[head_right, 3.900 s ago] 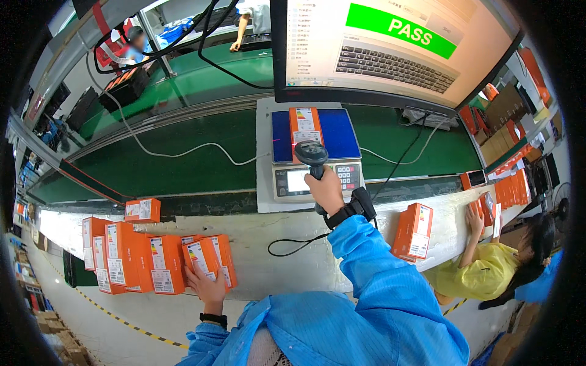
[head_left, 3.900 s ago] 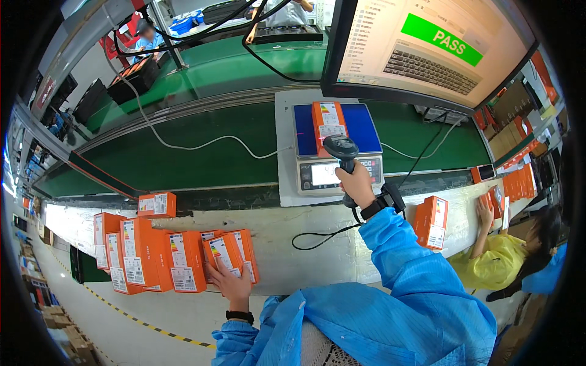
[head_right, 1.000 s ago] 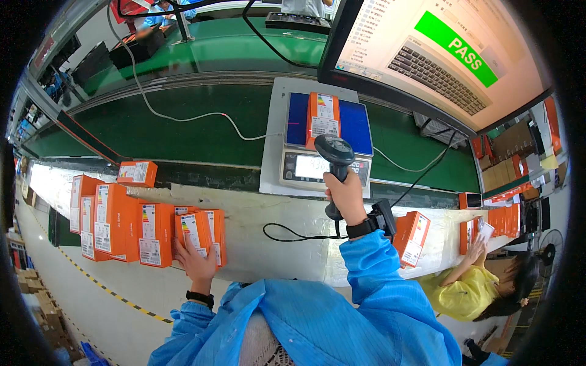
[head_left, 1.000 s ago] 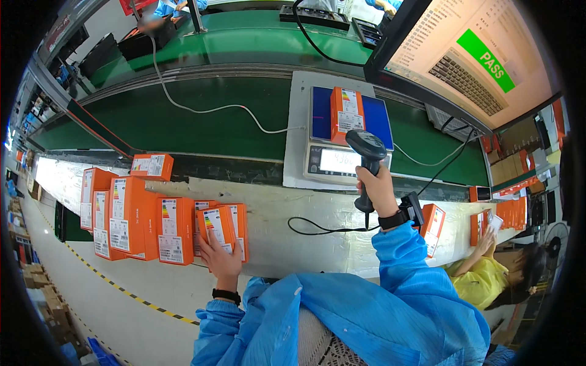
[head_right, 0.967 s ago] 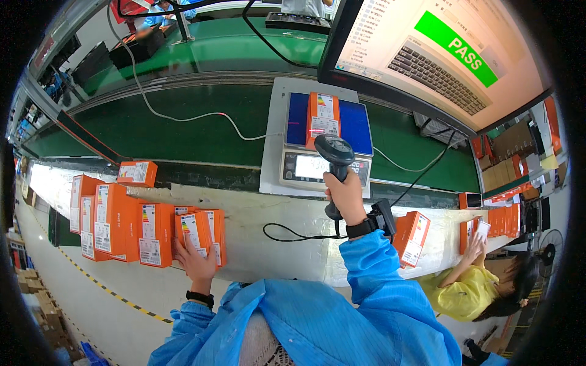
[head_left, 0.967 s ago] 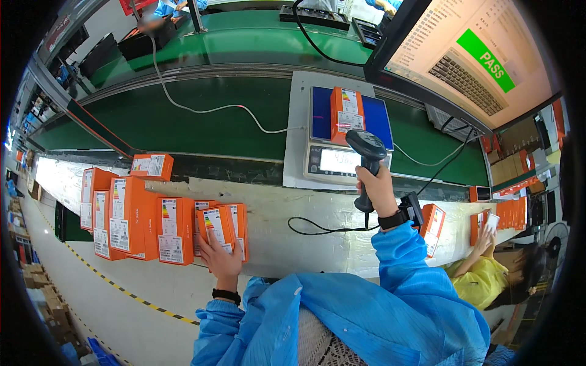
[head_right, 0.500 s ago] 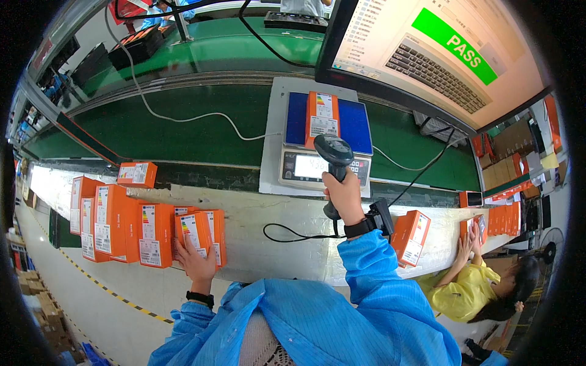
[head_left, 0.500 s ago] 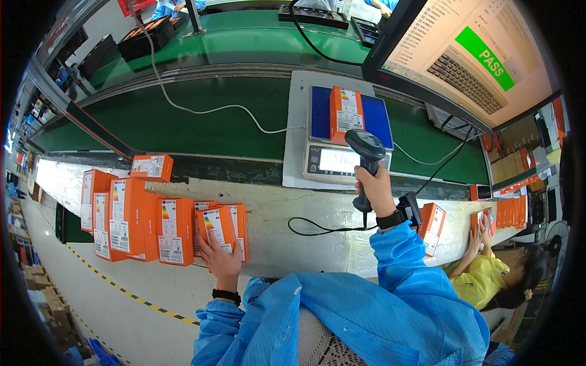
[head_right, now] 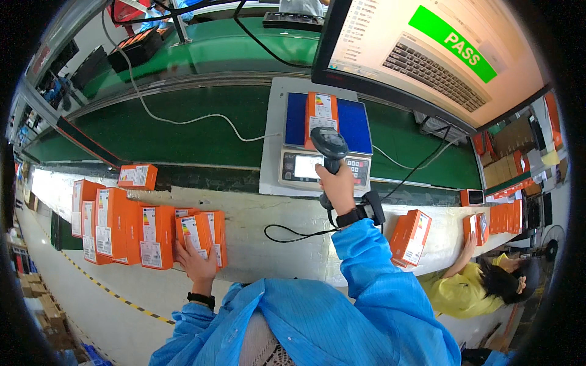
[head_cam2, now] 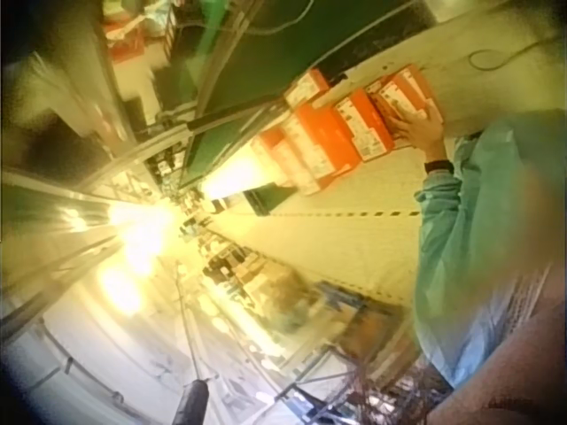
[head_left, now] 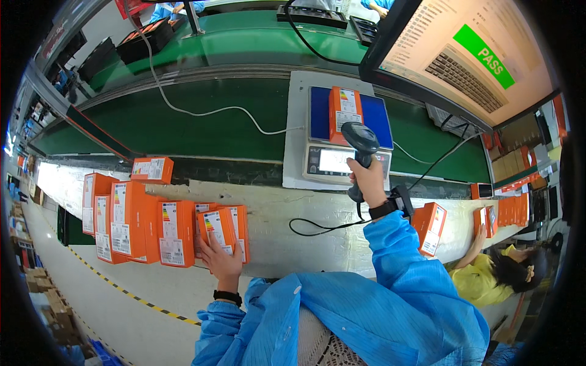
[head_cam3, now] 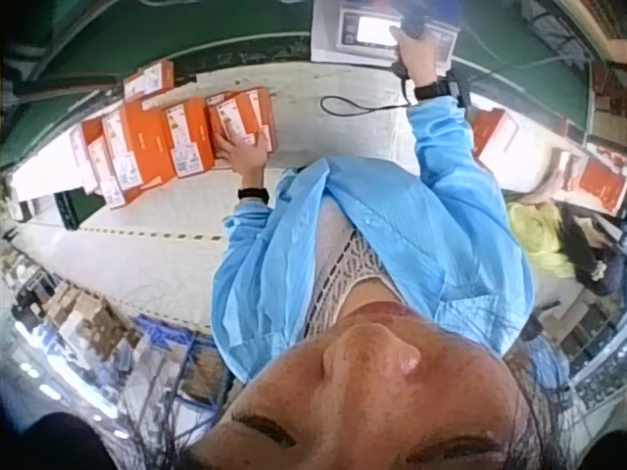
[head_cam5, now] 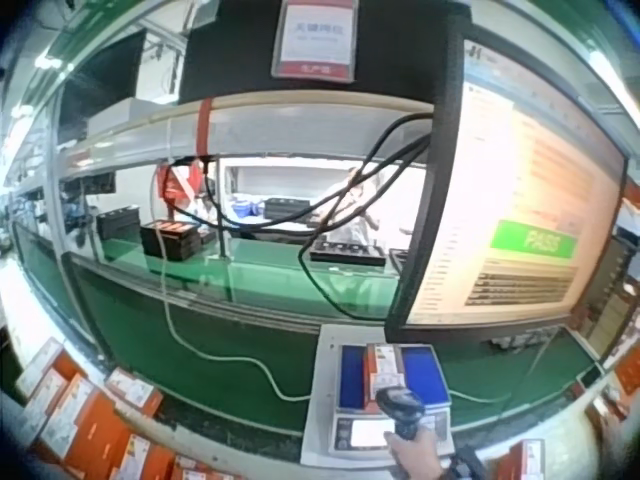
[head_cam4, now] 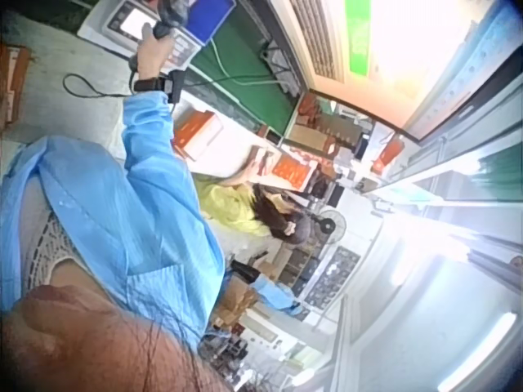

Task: Scanning barcodes on orange boxes and weighing them on a digital scale at a factory assembly station.

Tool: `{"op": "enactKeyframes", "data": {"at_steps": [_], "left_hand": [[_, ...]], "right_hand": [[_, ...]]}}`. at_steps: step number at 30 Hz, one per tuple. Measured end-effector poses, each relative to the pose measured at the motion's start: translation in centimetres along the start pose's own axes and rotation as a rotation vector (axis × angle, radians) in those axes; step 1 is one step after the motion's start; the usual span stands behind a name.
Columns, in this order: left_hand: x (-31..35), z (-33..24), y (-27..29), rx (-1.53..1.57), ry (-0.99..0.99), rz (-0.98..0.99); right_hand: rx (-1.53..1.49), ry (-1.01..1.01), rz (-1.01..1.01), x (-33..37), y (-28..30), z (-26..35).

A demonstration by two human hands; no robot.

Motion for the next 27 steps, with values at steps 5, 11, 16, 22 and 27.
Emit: {"op": "enactKeyframes", "data": {"at_steps": [5,11,16,22,27], "left_hand": [[0.2,0.2,-0.4,0.028,-0.049,-0.043],[0.3,0.0,-0.2,0.012,-0.065,-0.043],[0.4,-0.2,0.1,0.039,-0.068,-0.03],[0.3,0.3,-0.4,0.031,-0.057,-0.039],[0.1,0.5,-0.5,0.016,-0.082,-0.069]], "right_hand": [[0.105,0.071,-0.066,1.3,-1.1,-2.8],[0.146,0.043,-0.096,1.3,-0.9,-2.9],[0.132,0.05,-0.105,1.0,-0.9,-2.5],[0.119,0.033,-0.09,1.0,-1.3,-2.5],[0.124,0.055,-0.09,0.9,-1.6,-2.5]]}}
Point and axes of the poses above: each hand's wrist, its own x-axis away from the middle knuckle, its own y-axis out of the back of the hand, z = x × y, the point moved 7 cm from there along -x, towards the middle knuckle, and after that the axes turned 14 degrees about y, right-handed, at the moved point
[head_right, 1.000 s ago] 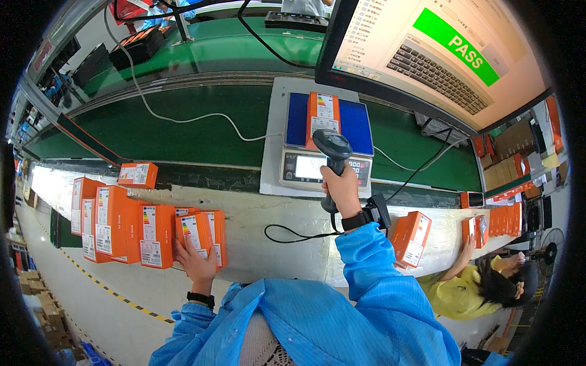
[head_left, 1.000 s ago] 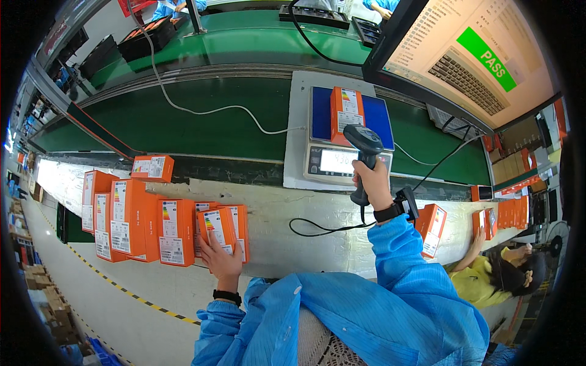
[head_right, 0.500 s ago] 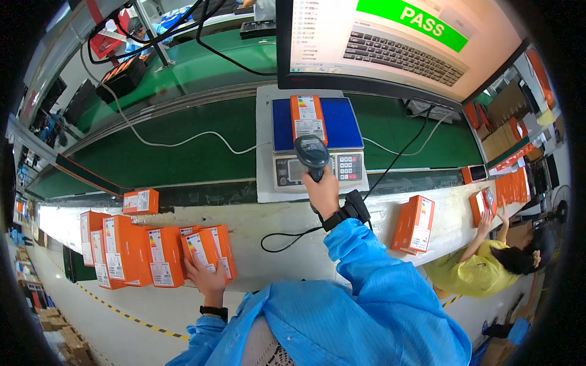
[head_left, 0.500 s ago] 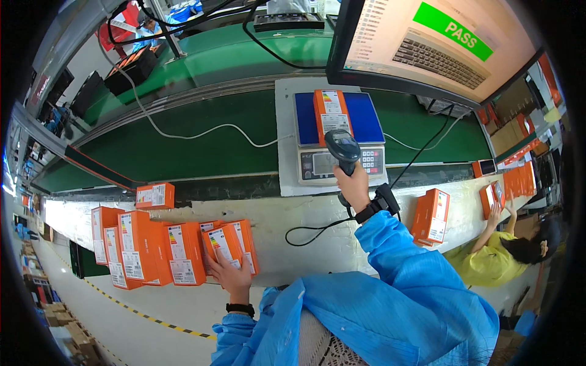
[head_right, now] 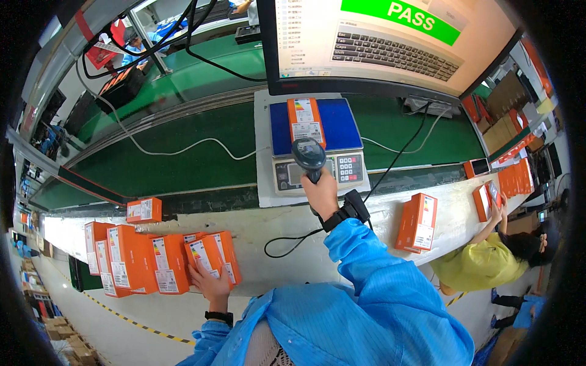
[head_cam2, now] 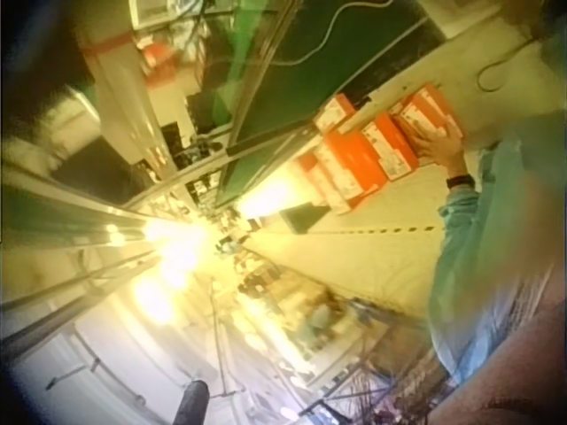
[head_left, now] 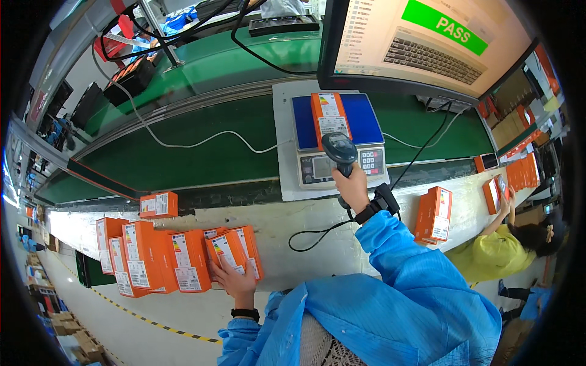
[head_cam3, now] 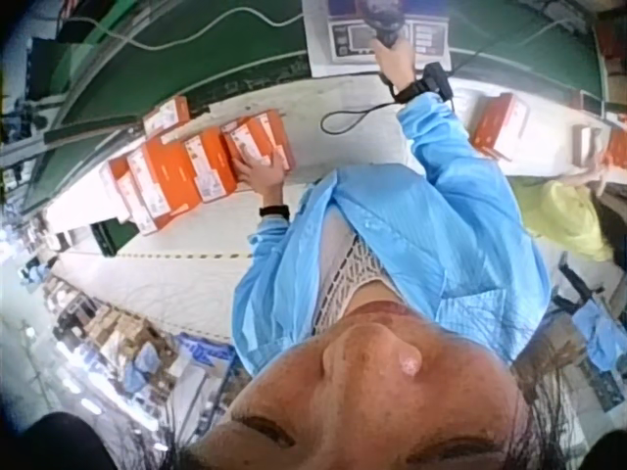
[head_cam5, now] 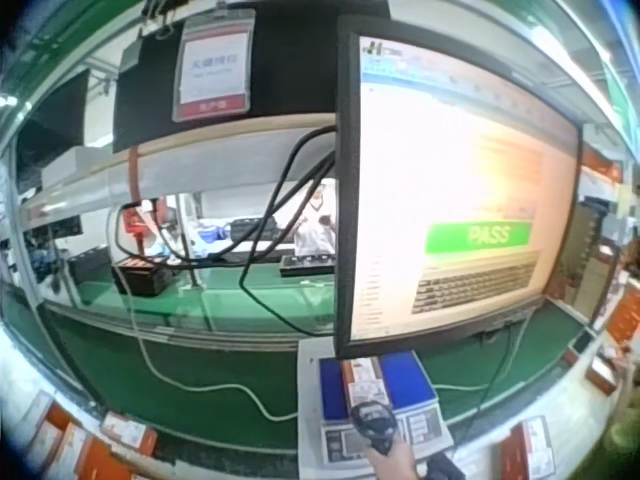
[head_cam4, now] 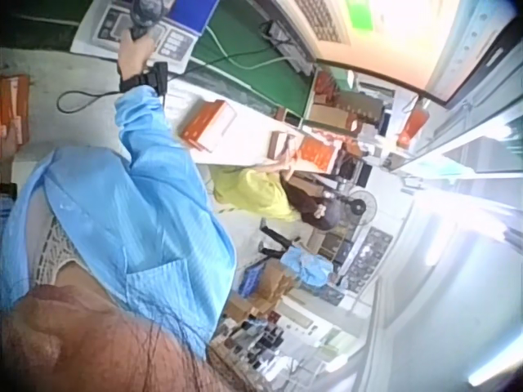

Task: Scanning barcodes on orange boxes and weighing them on a digital scale at a factory assembly station.

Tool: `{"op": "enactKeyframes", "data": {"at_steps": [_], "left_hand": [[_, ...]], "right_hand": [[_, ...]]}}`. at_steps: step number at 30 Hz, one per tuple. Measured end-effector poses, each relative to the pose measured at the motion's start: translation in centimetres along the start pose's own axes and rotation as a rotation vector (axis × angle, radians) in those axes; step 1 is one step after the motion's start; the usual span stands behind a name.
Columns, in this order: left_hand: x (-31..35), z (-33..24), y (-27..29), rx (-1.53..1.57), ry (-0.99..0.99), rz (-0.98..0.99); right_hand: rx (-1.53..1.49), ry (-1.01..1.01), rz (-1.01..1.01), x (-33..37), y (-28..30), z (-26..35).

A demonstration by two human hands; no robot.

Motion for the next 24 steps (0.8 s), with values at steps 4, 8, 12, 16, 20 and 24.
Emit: {"op": "enactKeyframes", "data": {"at_steps": [4,8,12,16,20,24], "left_hand": [[-0.1,-0.9,0.4,0.075,-0.072,-0.044],[0.1,-0.6,0.8,0.219,-0.109,-0.076],[-0.1,0.9,-1.0,0.069,-0.025,-0.103],[1.2,-0.5,1.3,0.05,0.044,-0.077],[1.0,0.1,1.2,0.025,-0.024,-0.128],[-1.1,0.3,0.1,0.183,-0.05,0.072]], "right_hand": [[0.013,-0.029,-0.035,-0.2,1.0,0.3],[0.084,0.02,0.005,0.0,0.7,1.2],[0.031,0.007,-0.012,0.3,1.1,1.9],[0.016,0.036,-0.027,0.7,1.2,2.4],[-0.003,0.004,0.111,1.4,1.0,2.5],[0.091,0.098,0.37,4.8,0.0,1.1]]}}
Point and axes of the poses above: each hand's wrist, its own x-axis away from the middle knuckle, its own y-axis out of the back of the hand, z = x × y, the point moved 7 cm from there along -x, towards the middle knuckle, and after that the axes turned 14 degrees about y, right-handed, at the moved point
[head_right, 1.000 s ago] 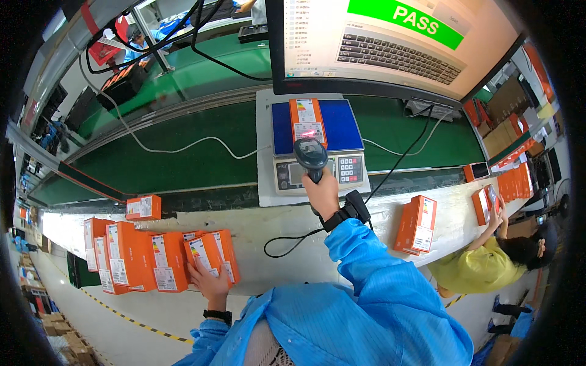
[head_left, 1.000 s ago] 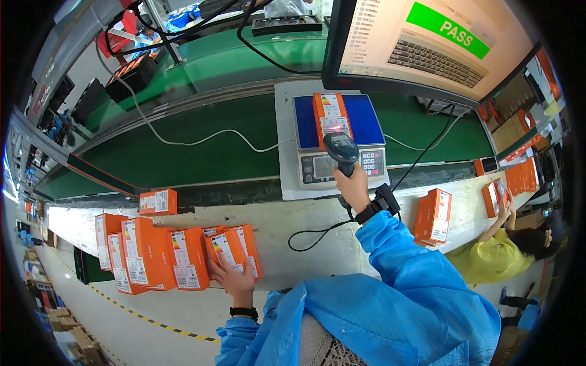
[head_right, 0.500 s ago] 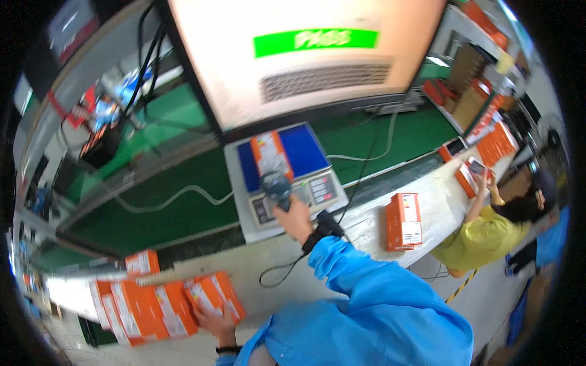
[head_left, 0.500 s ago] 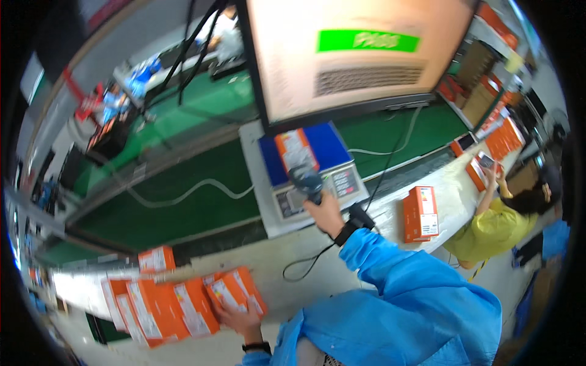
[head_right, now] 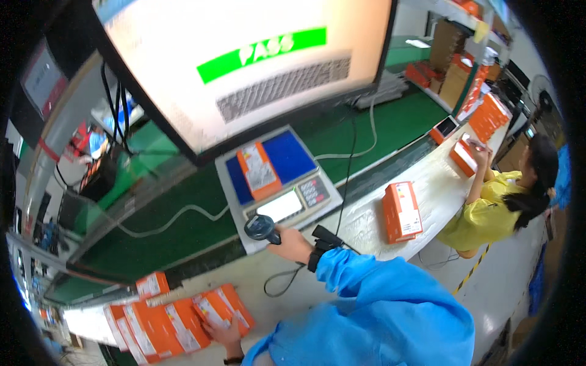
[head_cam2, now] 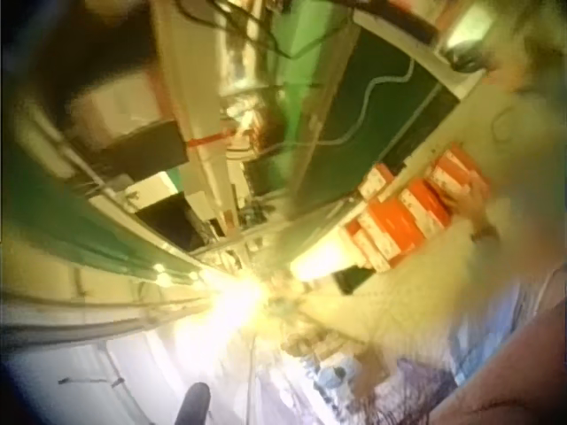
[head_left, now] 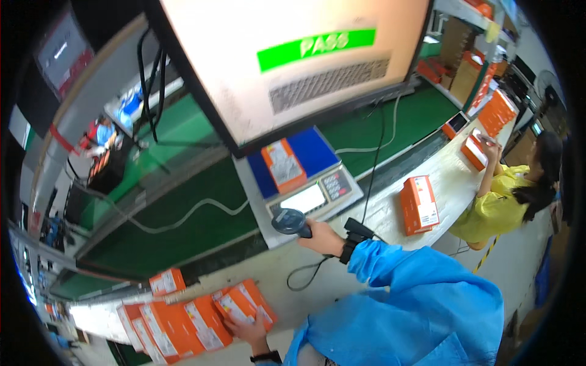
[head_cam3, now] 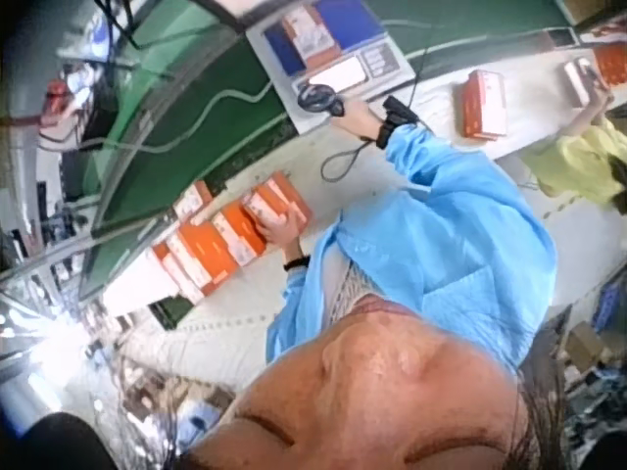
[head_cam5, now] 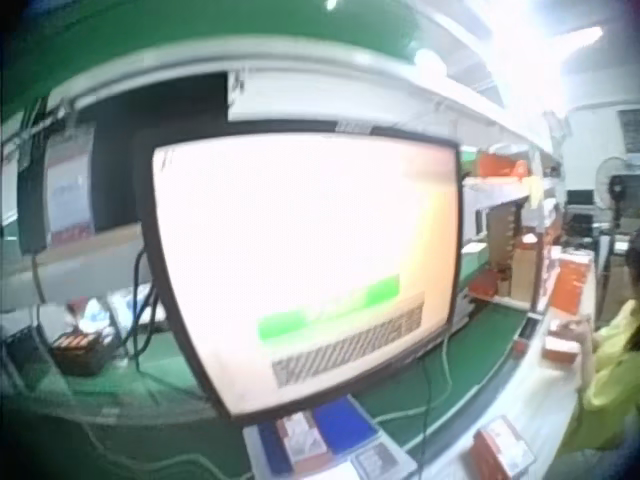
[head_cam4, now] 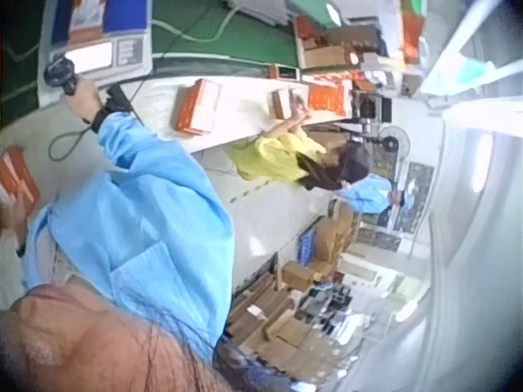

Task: Scanning barcodes on orange boxes and weighing them on a digital scale at a factory assembly station.

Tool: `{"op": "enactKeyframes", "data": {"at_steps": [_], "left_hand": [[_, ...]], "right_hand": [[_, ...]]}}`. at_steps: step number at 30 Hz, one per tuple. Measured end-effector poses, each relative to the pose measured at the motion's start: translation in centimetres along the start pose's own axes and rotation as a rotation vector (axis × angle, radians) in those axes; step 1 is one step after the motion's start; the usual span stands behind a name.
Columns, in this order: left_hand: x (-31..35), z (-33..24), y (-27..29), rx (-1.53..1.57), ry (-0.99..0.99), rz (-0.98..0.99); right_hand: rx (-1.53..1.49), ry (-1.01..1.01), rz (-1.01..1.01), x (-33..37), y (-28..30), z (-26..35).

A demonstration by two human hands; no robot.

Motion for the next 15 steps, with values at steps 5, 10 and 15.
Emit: {"op": "enactKeyframes", "data": {"at_steps": [5,10,15], "left_hand": [[-1.3,0.9,-0.6,-0.009,0.124,0.039],[-1.3,-0.4,0.3,0.082,0.167,0.11],[-0.3,-1.6,2.3,0.274,0.17,0.086]], "right_hand": [[-0.036,-0.071,0.224,5.9,-4.2,-3.8],[0.09,-0.082,0.275,8.2,-7.5,-9.7],[0.187,-0.05,0.223,4.9,-3.9,-5.6]]}}
Point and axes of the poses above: each hand's wrist, its own x-axis away from the middle knuckle, its own y-axis out of the back of the hand, z = x × y, the point moved 7 cm from there along -x, towards the middle knuckle, and after that the axes turned 14 degrees about y, right-handed, at the moved point
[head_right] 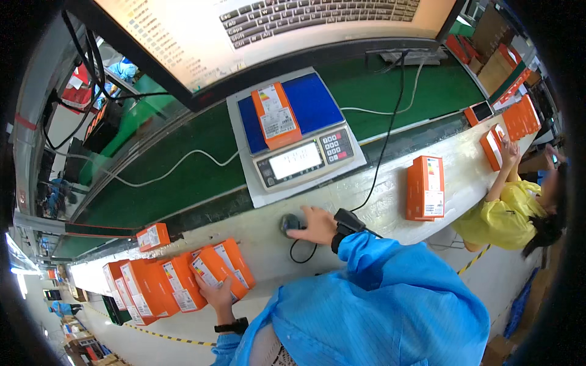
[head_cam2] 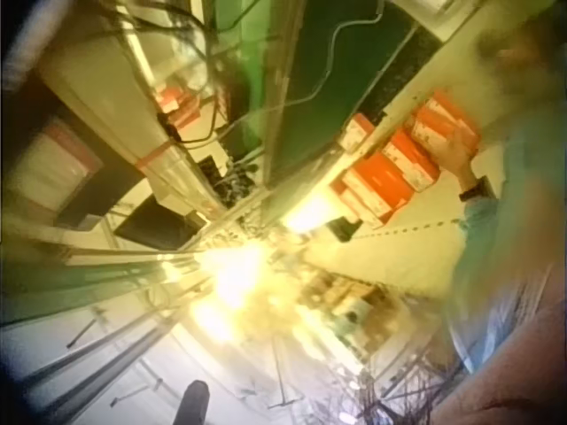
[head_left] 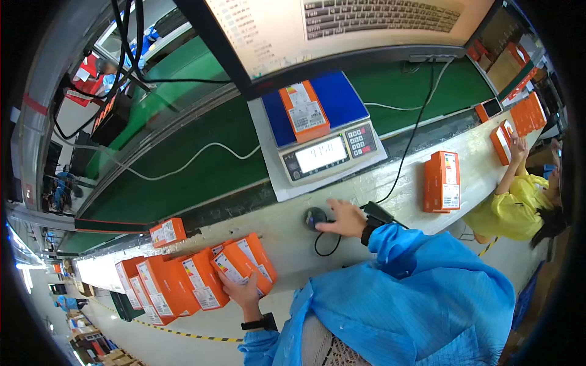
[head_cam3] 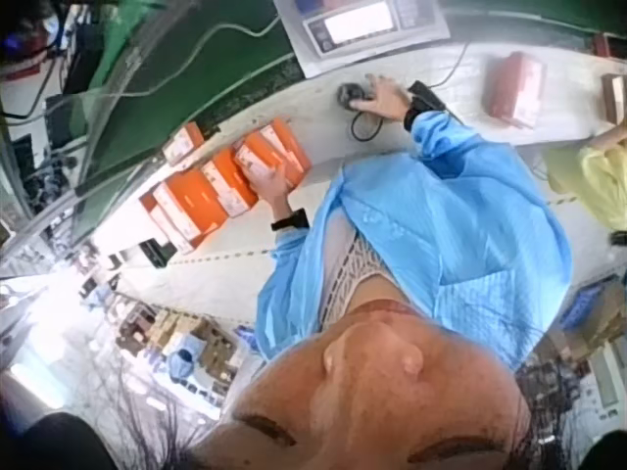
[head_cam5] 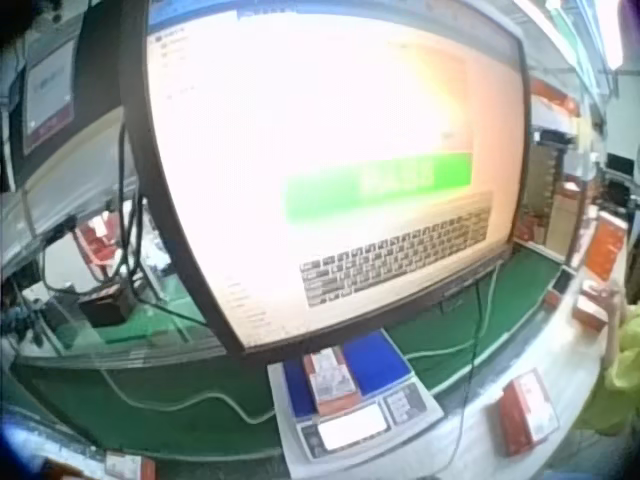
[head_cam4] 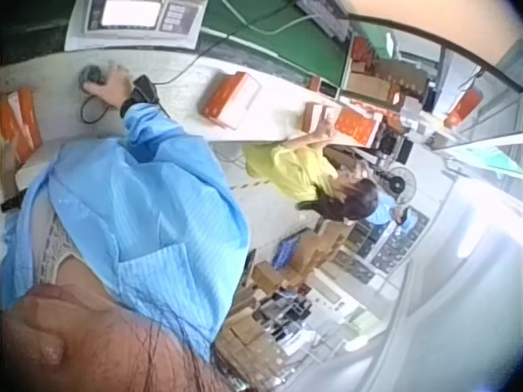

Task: Scanning barcodes on orange boxes and weighing them on a digital scale at a factory assembly station.

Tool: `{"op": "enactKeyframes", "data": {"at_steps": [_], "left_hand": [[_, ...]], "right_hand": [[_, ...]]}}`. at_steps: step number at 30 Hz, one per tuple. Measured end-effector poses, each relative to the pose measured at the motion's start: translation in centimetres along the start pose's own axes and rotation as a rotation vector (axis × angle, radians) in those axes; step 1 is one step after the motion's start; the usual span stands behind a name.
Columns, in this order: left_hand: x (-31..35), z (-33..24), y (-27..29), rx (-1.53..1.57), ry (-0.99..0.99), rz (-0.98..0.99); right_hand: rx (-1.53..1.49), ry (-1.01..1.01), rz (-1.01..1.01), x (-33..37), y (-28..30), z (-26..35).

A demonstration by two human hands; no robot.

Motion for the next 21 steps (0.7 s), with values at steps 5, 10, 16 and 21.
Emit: {"op": "enactKeyframes", "data": {"at_steps": [5,10,16,21], "left_hand": [[1.7,-8.2,1.3,-0.018,0.007,-0.022],[0.9,-16.5,-1.6,0.037,-0.29,0.077],[0.2,-26.9,-7.4,0.126,-0.425,0.211],[-0.2,-36.2,-13.2,0.131,-0.634,0.142]], "right_hand": [[0.416,0.155,-0.653,-11.5,11.6,5.1],[0.632,-0.153,-0.639,-19.7,11.4,2.4],[-0.089,-0.028,-0.405,-9.0,15.4,0.9],[-0.287,-0.027,-0.372,6.4,19.3,0.8]]}}
Point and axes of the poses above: each hand's wrist, its own x-axis away from the middle knuckle, its own y-axis out of the back of the hand, z = x × y, the point moved 7 cm from there along -x, towards the middle knuckle, and after that the axes turned 14 degrees about y, right-handed, at the moved point
